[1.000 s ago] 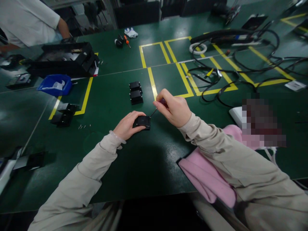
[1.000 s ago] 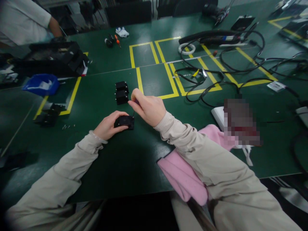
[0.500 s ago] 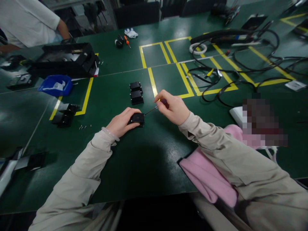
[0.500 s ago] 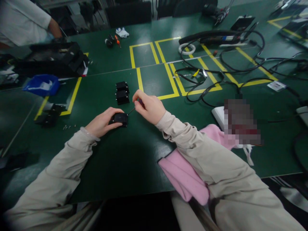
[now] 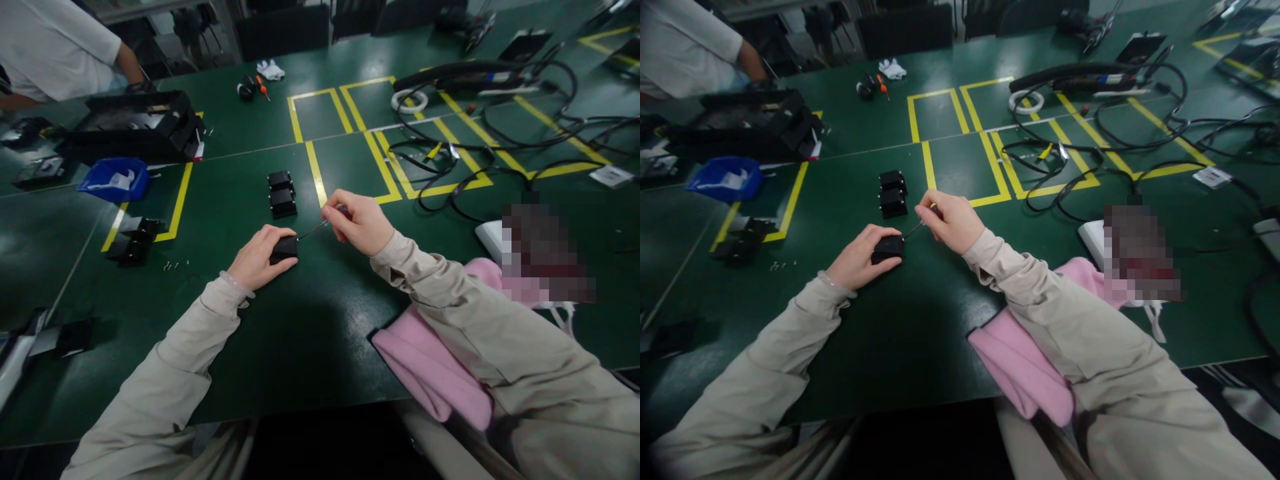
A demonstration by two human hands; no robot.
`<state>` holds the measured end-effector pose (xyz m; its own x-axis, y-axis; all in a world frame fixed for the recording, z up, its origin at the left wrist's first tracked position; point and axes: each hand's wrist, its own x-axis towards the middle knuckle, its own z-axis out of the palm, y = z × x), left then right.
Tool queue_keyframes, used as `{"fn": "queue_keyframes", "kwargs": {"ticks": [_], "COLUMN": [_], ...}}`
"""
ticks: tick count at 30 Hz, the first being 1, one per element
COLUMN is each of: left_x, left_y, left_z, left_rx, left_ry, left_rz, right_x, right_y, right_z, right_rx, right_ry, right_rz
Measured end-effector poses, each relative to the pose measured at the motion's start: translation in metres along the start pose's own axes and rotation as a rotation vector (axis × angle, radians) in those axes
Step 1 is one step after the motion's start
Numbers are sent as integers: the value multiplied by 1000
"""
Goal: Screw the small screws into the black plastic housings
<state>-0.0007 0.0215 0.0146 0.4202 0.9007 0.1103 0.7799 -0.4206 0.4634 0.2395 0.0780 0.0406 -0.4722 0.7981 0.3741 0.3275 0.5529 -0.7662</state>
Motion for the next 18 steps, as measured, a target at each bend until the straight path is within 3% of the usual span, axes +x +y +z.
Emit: {"fn": "queue_keyframes", "kwargs": {"ticks": [7, 18], "left_x": [1, 2], "left_y": [3, -3], "left_z": [11, 14], "left_rx": [14, 56], "left_ry": [154, 192], "left_rz": [-52, 14], "right_x": [1, 1], "right_y": [-3, 0], "right_z": [3, 4], "right_rx": [20, -48], "right_ry": [-22, 25], "right_rz": [20, -36]}}
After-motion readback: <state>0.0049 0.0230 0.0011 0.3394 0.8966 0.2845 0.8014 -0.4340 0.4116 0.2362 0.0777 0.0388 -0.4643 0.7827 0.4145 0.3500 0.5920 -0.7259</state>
